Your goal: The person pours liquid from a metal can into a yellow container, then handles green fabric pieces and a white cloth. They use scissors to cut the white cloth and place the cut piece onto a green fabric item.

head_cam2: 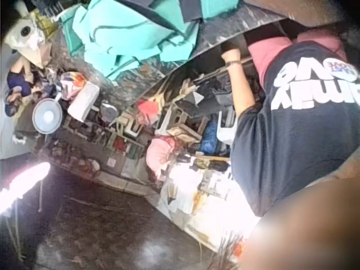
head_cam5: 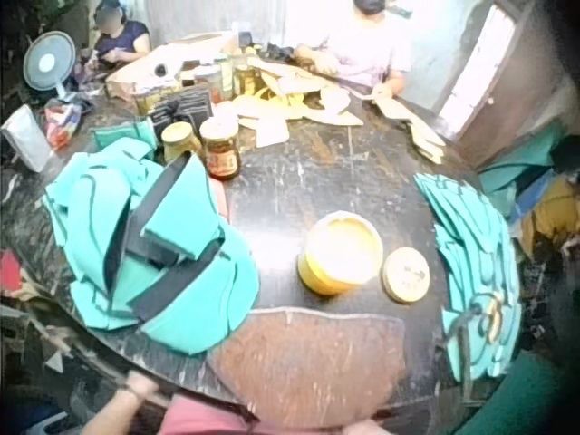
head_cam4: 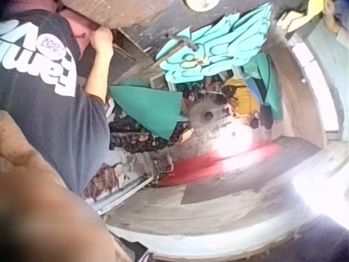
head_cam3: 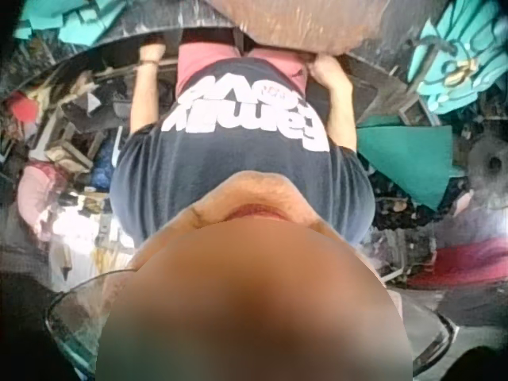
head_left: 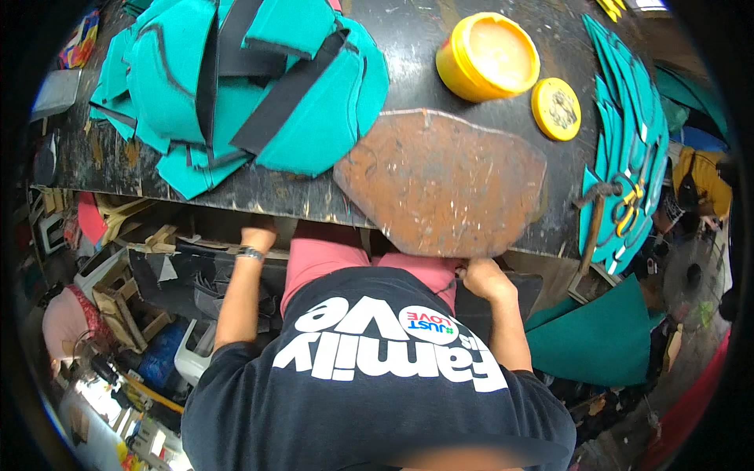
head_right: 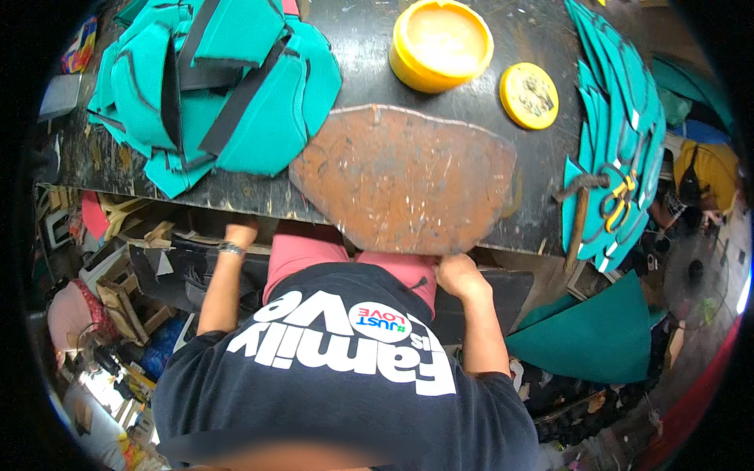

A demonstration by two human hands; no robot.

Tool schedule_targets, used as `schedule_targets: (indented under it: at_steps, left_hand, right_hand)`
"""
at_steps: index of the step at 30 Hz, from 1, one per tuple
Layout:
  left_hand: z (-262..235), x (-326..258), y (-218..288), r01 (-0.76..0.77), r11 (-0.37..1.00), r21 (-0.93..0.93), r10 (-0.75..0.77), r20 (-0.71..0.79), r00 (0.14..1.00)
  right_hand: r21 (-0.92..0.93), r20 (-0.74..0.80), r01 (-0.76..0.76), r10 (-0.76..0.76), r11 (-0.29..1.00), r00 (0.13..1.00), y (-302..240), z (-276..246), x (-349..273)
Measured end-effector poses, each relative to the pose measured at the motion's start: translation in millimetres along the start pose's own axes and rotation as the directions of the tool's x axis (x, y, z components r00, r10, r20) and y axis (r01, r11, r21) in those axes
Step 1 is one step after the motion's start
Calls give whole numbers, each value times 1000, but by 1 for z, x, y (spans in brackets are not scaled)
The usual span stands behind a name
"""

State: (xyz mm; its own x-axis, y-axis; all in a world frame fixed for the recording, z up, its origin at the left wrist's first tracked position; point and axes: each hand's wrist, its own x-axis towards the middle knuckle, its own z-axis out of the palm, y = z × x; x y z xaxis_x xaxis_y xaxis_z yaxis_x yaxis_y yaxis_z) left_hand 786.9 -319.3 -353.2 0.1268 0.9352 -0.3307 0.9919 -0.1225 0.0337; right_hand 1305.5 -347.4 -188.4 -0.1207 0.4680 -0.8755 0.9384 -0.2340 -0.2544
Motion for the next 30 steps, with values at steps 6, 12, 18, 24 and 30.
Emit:
schedule_targets:
  at_steps: [6,12,18,24,30]
  left_hand:
    - [-155,-19,37,181,883,-433,-118,168,979]
    - [-68,-20,30,265,958,-113,-197,417,887]
    - [30,-39,26,299,954,-31,-187,717,671]
    - [21,-38,12,335,939,81,-254,820,512]
    - [36,-47,-4,270,961,-64,-73,880,469]
  right_hand:
    - [188,-246,571,-525,799,815,-75,-68,-60]
    - [-64,-312,357,-359,932,880,-26,-10,-23]
    - [-276,-237,-36,-32,960,971,129,77,85]
    - [-221,155,-198,235,955,960,166,157,117]
    - [-172,72,-192,207,966,976,150,138,117]
